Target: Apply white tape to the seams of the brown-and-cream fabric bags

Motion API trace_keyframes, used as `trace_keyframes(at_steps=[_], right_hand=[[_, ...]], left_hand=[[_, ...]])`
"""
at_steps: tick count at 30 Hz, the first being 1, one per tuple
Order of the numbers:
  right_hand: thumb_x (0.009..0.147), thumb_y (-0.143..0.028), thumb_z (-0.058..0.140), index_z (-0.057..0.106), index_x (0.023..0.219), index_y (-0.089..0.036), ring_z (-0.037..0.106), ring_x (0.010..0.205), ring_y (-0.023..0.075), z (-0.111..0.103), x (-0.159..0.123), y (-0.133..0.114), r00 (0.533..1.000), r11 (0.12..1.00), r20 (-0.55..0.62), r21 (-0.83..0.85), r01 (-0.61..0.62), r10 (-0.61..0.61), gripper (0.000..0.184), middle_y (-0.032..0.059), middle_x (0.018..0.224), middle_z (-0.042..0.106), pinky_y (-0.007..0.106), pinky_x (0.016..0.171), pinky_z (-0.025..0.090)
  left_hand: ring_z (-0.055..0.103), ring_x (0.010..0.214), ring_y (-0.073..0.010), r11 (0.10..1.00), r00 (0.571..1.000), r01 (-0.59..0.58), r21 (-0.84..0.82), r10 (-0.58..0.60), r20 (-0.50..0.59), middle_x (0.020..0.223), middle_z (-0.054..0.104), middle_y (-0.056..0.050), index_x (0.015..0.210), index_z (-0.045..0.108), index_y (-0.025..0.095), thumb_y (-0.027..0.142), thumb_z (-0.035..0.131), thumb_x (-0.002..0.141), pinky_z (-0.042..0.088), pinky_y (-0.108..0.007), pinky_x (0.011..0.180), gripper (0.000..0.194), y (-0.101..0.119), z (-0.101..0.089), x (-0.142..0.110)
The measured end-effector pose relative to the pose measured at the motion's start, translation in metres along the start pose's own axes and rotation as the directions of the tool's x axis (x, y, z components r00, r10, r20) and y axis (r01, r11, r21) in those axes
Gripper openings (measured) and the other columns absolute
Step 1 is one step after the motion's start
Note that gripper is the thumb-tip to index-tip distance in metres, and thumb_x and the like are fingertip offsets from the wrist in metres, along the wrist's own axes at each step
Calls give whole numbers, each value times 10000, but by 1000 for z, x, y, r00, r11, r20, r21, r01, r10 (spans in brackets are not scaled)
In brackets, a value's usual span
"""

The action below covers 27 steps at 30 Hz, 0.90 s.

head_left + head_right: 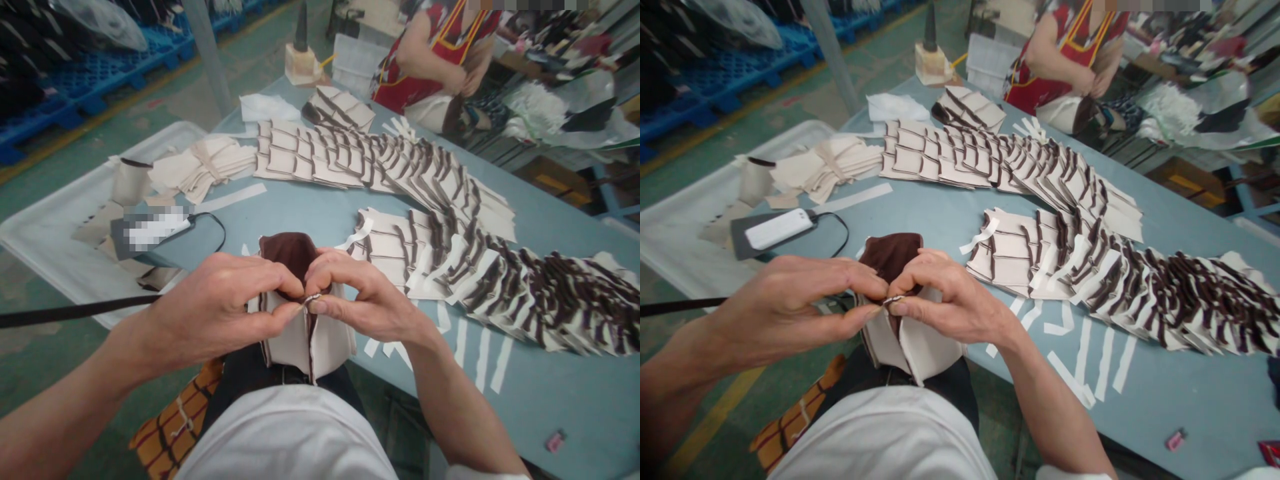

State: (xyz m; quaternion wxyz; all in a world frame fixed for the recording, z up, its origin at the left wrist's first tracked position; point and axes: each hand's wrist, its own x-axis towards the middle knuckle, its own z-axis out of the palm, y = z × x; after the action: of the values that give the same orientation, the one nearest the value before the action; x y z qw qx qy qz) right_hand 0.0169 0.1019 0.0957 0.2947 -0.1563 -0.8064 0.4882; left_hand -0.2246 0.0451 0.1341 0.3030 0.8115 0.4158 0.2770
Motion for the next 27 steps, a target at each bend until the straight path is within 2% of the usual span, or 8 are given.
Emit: trace_keyframes(at_steps=[4,8,12,15,19,22,27], right_hand=[[1114,-436,666,691,946,-224,695,907,194,2,-2,2,1000,1000,-18,23,5,-5,272,37,939,773,405,984,505],[1102,-461,682,703,948,-224,689,906,193,5,-4,6,998,997,-63,73,9,-5,283,29,921,773,405,997,498],[1096,-506,677,705,932,-224,693,895,189,9,-6,7,996,998,-92,70,-7,13,327,21,910,774,406,1019,495],[1093,-511,678,709,932,-221,691,915,194,11,-6,6,995,998,-96,66,-26,32,334,28,911,772,397,1001,505],[1097,-507,670,708,929,-216,683,913,197,12,-4,6,994,998,-100,44,-34,39,338,39,908,765,378,945,520],[1106,-499,661,705,920,-216,691,898,190,12,-1,5,996,1000,-93,9,-12,13,341,32,899,768,383,968,509],[1109,-436,678,697,929,-218,714,931,183,8,2,-1,997,998,-58,-52,-46,43,283,30,942,783,375,994,504]], left_hand=[[792,799,-107,1000,1000,-7,-31,7,11,913,859,23,987,794,196,162,666,1006,526,-172,769,135,-2,0,1],[802,813,-132,999,1000,-1,-44,0,-16,931,864,5,1001,800,206,189,687,1015,543,-191,765,115,-4,4,-1],[822,901,-173,1000,999,-14,23,15,-47,959,864,-3,1019,782,211,168,682,1004,577,-231,895,109,-5,11,-6],[818,868,-181,993,996,-49,105,56,-71,907,847,-9,968,754,196,135,647,990,595,-264,969,125,-4,16,-8],[807,796,-173,987,993,-68,144,82,-90,835,825,-11,894,745,180,105,615,970,621,-279,938,169,-5,19,-6],[797,762,-151,995,994,-42,92,51,-98,829,830,4,892,767,177,91,623,956,622,-266,931,180,-7,17,-5],[782,737,-146,998,997,-27,60,31,-66,809,821,3,847,764,204,94,612,946,616,-241,861,212,-8,14,-6]])
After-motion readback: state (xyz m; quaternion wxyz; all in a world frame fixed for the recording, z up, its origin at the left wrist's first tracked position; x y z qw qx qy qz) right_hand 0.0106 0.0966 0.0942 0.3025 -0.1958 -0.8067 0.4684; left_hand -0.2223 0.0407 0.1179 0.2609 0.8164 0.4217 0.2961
